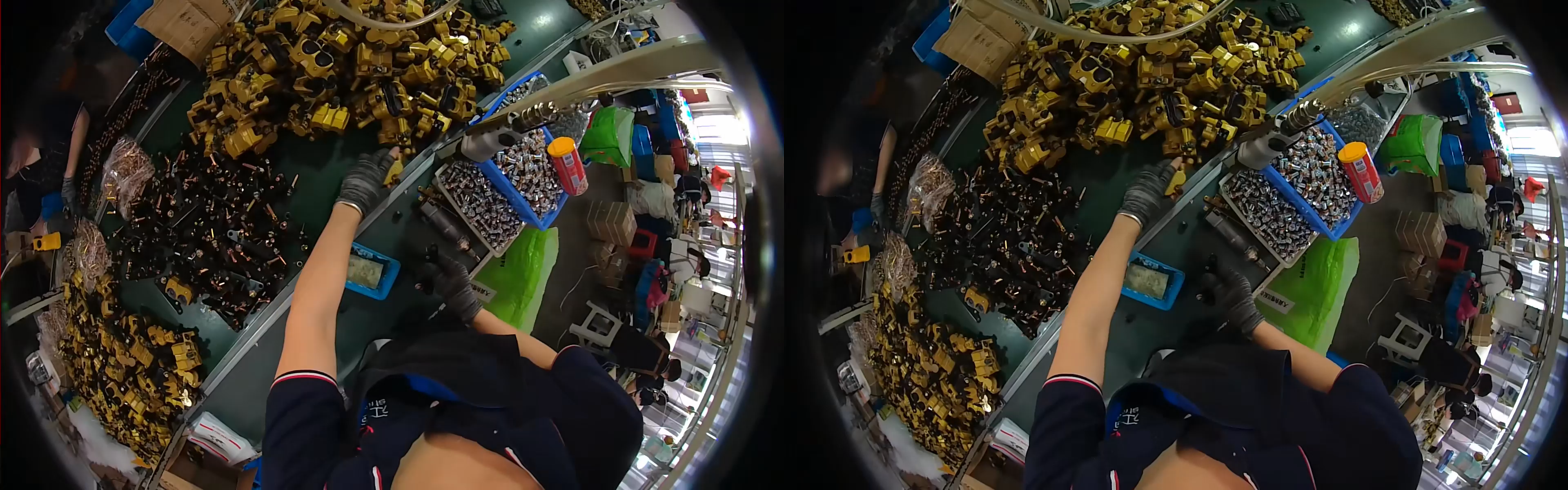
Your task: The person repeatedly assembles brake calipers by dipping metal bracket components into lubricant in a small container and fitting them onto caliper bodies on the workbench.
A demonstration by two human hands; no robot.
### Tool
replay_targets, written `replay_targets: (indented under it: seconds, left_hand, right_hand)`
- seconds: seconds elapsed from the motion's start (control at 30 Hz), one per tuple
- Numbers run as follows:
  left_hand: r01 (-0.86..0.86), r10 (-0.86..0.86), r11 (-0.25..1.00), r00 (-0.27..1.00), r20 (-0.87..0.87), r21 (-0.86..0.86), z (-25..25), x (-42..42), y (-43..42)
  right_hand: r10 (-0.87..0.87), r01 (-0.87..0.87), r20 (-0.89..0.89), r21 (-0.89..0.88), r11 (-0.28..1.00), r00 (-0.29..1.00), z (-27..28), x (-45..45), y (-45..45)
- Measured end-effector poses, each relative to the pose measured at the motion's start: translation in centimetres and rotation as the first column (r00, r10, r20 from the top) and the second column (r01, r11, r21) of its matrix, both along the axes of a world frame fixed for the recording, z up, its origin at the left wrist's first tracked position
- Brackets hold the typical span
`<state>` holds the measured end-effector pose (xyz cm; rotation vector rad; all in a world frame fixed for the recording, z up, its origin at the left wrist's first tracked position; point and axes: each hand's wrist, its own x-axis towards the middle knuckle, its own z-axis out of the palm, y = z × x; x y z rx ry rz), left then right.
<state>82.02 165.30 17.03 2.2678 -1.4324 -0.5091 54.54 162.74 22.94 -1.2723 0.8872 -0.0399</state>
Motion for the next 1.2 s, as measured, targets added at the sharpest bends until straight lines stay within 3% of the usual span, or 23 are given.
replay_targets:
  seconds: [0.03, 0.07, 0.1, 0.13, 0.17, 0.2, 0.23, 0.27, 0.33, 0.37, 0.43, 0.47, 0.53, 0.57, 0.63, 0.67, 0.73, 0.77, 0.87, 1.0, 1.07, 1.2]
  left_hand:
    - [-0.009, 0.009, 1.0, 1.0, 0.0, 0.005, 0.1, 0.2, 1.3]
    - [-0.119, 0.107, 0.987, 0.989, -0.105, -0.107, 0.2, 0.3, 2.7]
    - [-0.244, 0.197, 0.948, 0.954, -0.226, -0.203, 0.0, -0.1, 4.0]
    - [-0.449, 0.35, 0.865, 0.86, -0.37, -0.224, -0.6, -0.7, 4.4]
    - [-0.477, 0.38, 0.855, 0.844, -0.378, -0.207, -1.5, -1.3, 5.6]
    - [-0.685, 0.367, 0.664, 0.648, -0.667, -0.299, -2.2, -1.2, 6.9]
    - [-0.856, 0.229, 0.425, 0.416, -0.88, -0.295, -2.9, -1.0, 8.2]
    - [-0.909, 0.2, 0.324, 0.337, -0.92, -0.262, -3.2, -1.1, 10.6]
    - [-0.999, -0.027, 0.04, -0.022, -0.999, 0.021, -2.5, -2.9, 14.3]
    - [-0.999, 0.013, -0.006, -0.051, -0.999, 0.051, -1.7, -4.0, 16.2]
    - [-0.995, -0.249, 0.093, -0.061, -0.966, 0.039, 1.1, -6.7, 21.0]
    - [-0.983, -0.335, 0.126, -0.166, -0.928, 0.13, 0.6, -8.2, 23.1]
    - [-0.987, -0.354, 0.093, -0.154, -0.922, 0.13, 6.5, -11.6, 24.7]
    - [-0.991, -0.328, 0.11, -0.103, -0.939, 0.071, 5.9, -13.0, 25.8]
    - [-0.989, -0.157, 0.085, -0.134, -0.978, 0.122, 5.2, -16.2, 27.0]
    - [-0.988, -0.213, 0.082, -0.147, -0.966, 0.133, 5.9, -17.1, 27.1]
    - [-0.983, -0.149, 0.085, -0.176, -0.973, 0.164, 7.4, -18.5, 27.0]
    - [-0.975, -0.08, 0.098, -0.208, -0.975, 0.2, 7.8, -19.1, 26.9]
    - [-0.976, -0.021, 0.115, -0.19, -0.981, 0.187, 7.4, -20.4, 27.1]
    - [-0.978, 0.058, 0.16, -0.122, -0.991, 0.13, 9.0, -20.3, 26.6]
    - [-0.986, 0.094, 0.143, -0.074, -0.993, 0.087, 9.2, -20.6, 26.4]
    - [-0.984, 0.259, 0.173, 0.092, -0.962, -0.047, 10.6, -20.8, 26.1]
  right_hand:
    - [0.037, -0.03, -0.066, 0.093, 0.995, 0.997, 0.0, 0.1, -0.6]
    - [0.047, -0.041, -0.066, 0.1, 0.994, 0.997, -0.6, 0.2, -1.0]
    - [0.265, -0.276, -0.078, -0.268, 0.923, 0.961, -1.2, 0.4, -1.4]
    - [0.393, -0.405, -0.12, -0.421, 0.812, 0.912, -1.6, 0.3, -1.6]
    - [0.488, -0.493, -0.174, -0.565, 0.662, 0.855, -1.5, 0.5, -1.6]
    - [0.511, -0.528, -0.178, -0.477, 0.703, 0.841, 0.1, 2.3, -1.3]
    - [0.528, -0.554, -0.182, -0.386, 0.737, 0.83, 0.8, 3.7, -1.0]
    - [0.542, -0.567, -0.183, -0.382, 0.729, 0.82, -0.2, 4.6, -0.8]
    - [0.716, -0.65, 0.008, -0.412, 0.639, 0.698, -2.6, 6.0, -0.5]
    - [0.727, -0.661, 0.011, -0.407, 0.631, 0.687, -2.9, 7.0, 0.1]
    - [0.813, -0.783, -0.057, -0.317, 0.535, 0.579, -3.6, 8.7, 1.7]
    - [0.826, -0.795, -0.053, -0.31, 0.521, 0.561, -3.4, 9.7, 2.4]
    - [0.821, -0.883, -0.41, -0.415, 0.22, 0.397, -2.7, 11.0, 3.8]
    - [0.83, -0.888, -0.407, -0.412, 0.206, 0.382, -2.9, 11.0, 4.1]
    - [0.807, -0.889, -0.446, -0.412, 0.199, 0.387, -3.6, 10.8, 4.0]
    - [0.812, -0.894, -0.448, -0.408, 0.186, 0.373, -3.8, 10.3, 3.7]
    - [0.809, -0.783, -0.163, -0.415, 0.463, 0.564, -4.1, 9.7, 3.2]
    - [0.82, -0.794, -0.165, -0.411, 0.448, 0.549, -2.6, 9.9, 3.3]
    - [0.66, -0.673, 0.157, 0.046, 0.738, 0.734, 5.6, 11.0, 4.8]
    - [0.711, -0.713, 0.174, -0.064, 0.699, 0.681, 6.6, 11.3, 5.7]
    - [0.791, -0.717, 0.188, -0.338, 0.609, 0.582, 5.9, 11.4, 6.3]
    - [0.785, -0.703, 0.151, -0.369, 0.608, 0.6, 7.0, 10.8, 6.9]
